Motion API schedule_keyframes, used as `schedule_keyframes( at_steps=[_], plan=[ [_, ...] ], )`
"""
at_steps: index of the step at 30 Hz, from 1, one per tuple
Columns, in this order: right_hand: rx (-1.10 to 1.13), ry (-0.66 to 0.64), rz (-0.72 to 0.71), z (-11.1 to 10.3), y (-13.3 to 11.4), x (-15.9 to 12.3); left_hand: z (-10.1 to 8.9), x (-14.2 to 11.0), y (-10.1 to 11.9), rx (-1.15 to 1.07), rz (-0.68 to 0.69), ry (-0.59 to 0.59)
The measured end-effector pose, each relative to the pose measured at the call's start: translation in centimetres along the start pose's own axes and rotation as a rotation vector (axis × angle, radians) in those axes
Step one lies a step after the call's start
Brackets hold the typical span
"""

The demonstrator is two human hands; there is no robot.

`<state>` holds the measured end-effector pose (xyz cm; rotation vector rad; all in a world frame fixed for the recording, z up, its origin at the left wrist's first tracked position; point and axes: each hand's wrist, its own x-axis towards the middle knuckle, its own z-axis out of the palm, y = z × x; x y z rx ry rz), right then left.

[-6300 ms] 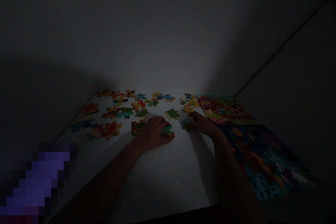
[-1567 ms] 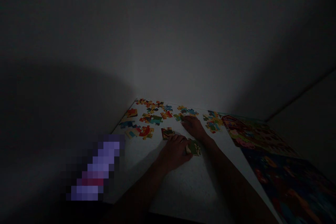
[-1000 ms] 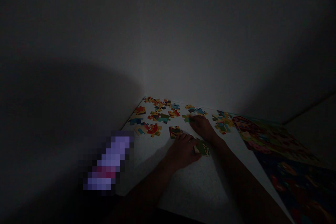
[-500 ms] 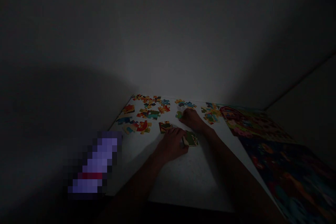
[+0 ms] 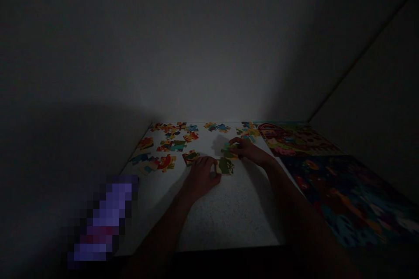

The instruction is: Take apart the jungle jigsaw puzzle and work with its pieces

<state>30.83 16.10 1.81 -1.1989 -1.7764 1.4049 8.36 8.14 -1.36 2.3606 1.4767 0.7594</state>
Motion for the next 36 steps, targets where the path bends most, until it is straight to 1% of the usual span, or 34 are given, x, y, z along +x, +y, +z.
schedule_keyframes(
  at_steps=[3, 5, 8, 11, 13, 18, 23, 27, 32, 36],
  plan=[
    [0.096, -0.061, 0.011, 0.9, 0.3, -0.2, 0.0, 0.1, 0.0, -0.002, 0.018, 0.010],
    [0.104, -0.064, -0.003, 1.4, 0.8, 0.3, 0.0, 0.1, -0.1, 0.004, 0.018, 0.026],
    [0.094, -0.077, -0.064, 2.0, 1.6, 1.2, 0.1, 0.1, -0.1, 0.015, 0.011, 0.050],
    [0.077, -0.102, -0.092, 2.3, 2.1, 1.7, 0.2, 0.0, -0.1, 0.029, 0.030, 0.058],
    [0.075, -0.110, -0.090, 2.4, 2.2, 1.8, 0.2, -0.1, -0.2, 0.044, 0.048, 0.059],
    [0.043, -0.056, -0.139, 2.0, 2.1, 1.8, 0.2, -0.2, -0.3, 0.065, 0.056, 0.064],
    [-0.033, -0.088, -0.162, 1.7, 2.2, 1.8, 0.2, -0.2, -0.2, 0.076, 0.054, 0.066],
    [-0.080, -0.119, -0.184, 1.9, 2.3, 1.9, 0.2, -0.1, -0.4, 0.061, 0.042, 0.059],
    [-0.116, -0.077, -0.193, 2.4, 2.4, 2.0, 0.3, 0.1, -0.7, 0.067, 0.064, 0.067],
    [-0.127, -0.078, -0.180, 2.8, 2.5, 2.0, 0.4, -0.5, -0.5, 0.105, 0.051, 0.072]
  ],
)
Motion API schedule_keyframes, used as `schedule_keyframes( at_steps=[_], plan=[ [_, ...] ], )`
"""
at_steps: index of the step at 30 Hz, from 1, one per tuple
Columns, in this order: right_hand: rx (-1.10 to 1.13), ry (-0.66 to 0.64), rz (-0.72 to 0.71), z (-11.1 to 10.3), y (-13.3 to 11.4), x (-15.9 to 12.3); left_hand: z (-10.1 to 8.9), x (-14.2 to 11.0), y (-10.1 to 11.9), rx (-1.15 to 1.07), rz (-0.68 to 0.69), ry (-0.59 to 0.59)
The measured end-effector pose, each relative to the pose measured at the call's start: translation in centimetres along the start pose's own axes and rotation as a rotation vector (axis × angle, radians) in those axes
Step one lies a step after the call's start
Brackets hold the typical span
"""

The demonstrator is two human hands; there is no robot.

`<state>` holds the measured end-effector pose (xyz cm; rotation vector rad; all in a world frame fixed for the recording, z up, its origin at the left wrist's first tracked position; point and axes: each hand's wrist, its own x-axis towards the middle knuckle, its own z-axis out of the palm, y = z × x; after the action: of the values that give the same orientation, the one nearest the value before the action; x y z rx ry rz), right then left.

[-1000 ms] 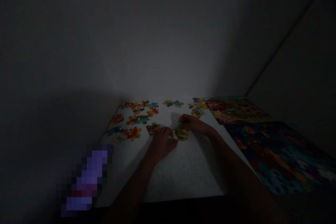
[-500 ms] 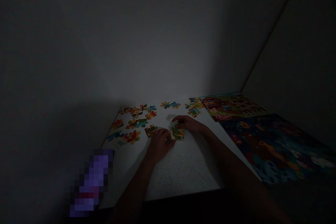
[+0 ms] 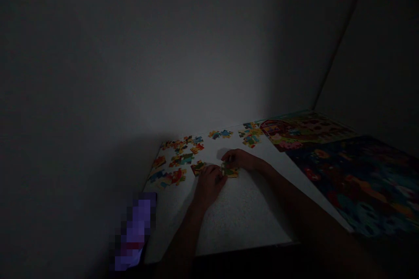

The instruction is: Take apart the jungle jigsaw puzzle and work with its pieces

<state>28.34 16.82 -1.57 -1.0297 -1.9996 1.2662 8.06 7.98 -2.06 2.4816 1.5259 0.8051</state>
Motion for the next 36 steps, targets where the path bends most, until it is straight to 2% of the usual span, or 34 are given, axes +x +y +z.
schedule_keyframes(
  at_steps=[5, 7, 10, 14, 18, 27, 32, 36],
  plan=[
    [0.032, 0.003, -0.009, 0.2, 0.1, 0.2, -1.5, -0.1, -0.4, 0.076, -0.019, 0.020],
    [0.056, 0.000, -0.003, 0.3, 0.2, 0.3, -2.5, 1.3, -1.4, 0.122, -0.096, 0.039],
    [0.080, 0.059, 0.006, 0.4, 0.3, 0.4, -3.6, 4.4, -3.7, 0.241, -0.304, 0.069],
    [0.092, 0.189, -0.009, 0.5, 0.5, 0.5, -3.2, 7.5, -6.5, 0.293, -0.429, 0.096],
    [0.063, 0.244, -0.024, 0.4, 1.0, 0.7, -1.9, 7.7, -7.5, 0.290, -0.472, 0.069],
    [-0.024, 0.386, 0.019, 0.4, 1.5, 1.2, -1.0, 7.4, -6.5, 0.156, -0.464, 0.054],
    [-0.101, 0.449, 0.041, 0.5, 1.1, 1.0, -0.2, 7.6, -4.7, -0.042, -0.335, 0.049],
    [-0.078, 0.444, 0.019, 1.0, 1.3, 1.1, 0.3, 7.6, -2.5, -0.229, -0.229, 0.075]
  ],
)
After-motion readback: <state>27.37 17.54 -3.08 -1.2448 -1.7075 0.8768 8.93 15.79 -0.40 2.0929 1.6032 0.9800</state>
